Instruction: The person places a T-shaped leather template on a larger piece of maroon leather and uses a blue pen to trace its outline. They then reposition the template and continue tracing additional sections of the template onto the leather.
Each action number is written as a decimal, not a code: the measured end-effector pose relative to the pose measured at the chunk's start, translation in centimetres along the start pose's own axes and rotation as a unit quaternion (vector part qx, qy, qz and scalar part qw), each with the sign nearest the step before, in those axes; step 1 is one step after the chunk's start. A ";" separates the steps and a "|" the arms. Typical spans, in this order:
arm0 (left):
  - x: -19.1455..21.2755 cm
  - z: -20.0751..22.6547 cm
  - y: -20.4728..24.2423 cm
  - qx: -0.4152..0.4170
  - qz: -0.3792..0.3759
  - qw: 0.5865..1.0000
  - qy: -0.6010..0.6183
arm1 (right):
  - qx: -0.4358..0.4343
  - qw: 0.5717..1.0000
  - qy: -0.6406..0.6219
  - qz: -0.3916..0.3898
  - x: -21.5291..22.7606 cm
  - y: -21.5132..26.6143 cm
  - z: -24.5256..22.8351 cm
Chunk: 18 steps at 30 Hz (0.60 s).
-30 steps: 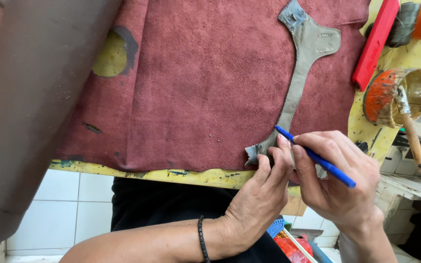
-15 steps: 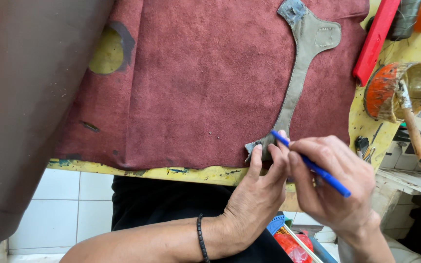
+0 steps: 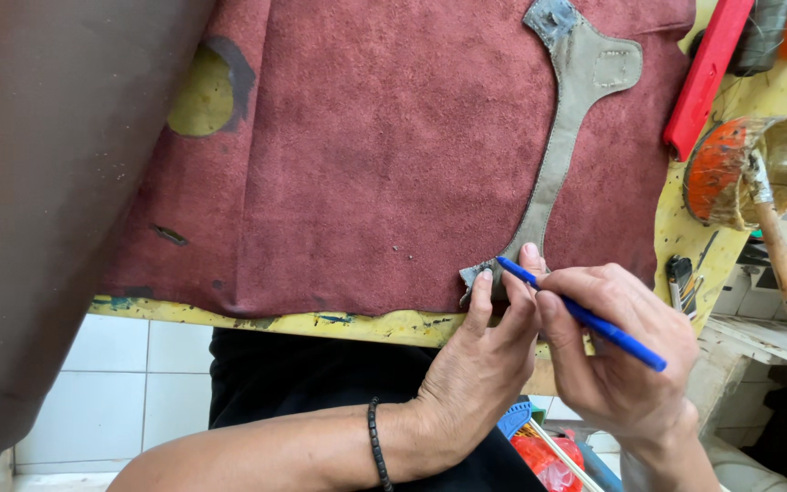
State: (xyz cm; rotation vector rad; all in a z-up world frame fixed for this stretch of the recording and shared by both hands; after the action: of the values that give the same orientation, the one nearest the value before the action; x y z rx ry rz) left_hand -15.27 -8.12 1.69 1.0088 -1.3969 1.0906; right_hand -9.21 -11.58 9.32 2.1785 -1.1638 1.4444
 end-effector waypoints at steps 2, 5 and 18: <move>-0.9 0.7 0.6 -0.004 -0.006 0.999 0.042 | 0.015 1.000 -0.008 -0.006 -0.3 -0.2 -0.4; -0.4 0.3 0.5 -0.006 -0.006 0.999 0.047 | 0.003 1.000 -0.014 -0.006 -0.1 0.0 -0.1; 2.7 -2.3 -2.3 -0.022 0.066 0.992 0.102 | -0.138 0.978 0.009 0.156 2.9 5.1 5.7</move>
State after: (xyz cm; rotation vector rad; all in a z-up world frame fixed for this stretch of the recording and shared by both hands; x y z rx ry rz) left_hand -12.78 -6.50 4.71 0.7595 -1.3298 1.2180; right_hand -8.86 -19.66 8.20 1.8528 -1.6497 1.3161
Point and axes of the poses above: each hand's wrist, its own y-axis away from the middle knuckle, its own x-axis out of the back of the hand, z = x × y, the point moved 7 cm from there along -y, towards the middle knuckle, and after that the axes turned 13 degrees about x, right-handed, at the moved point
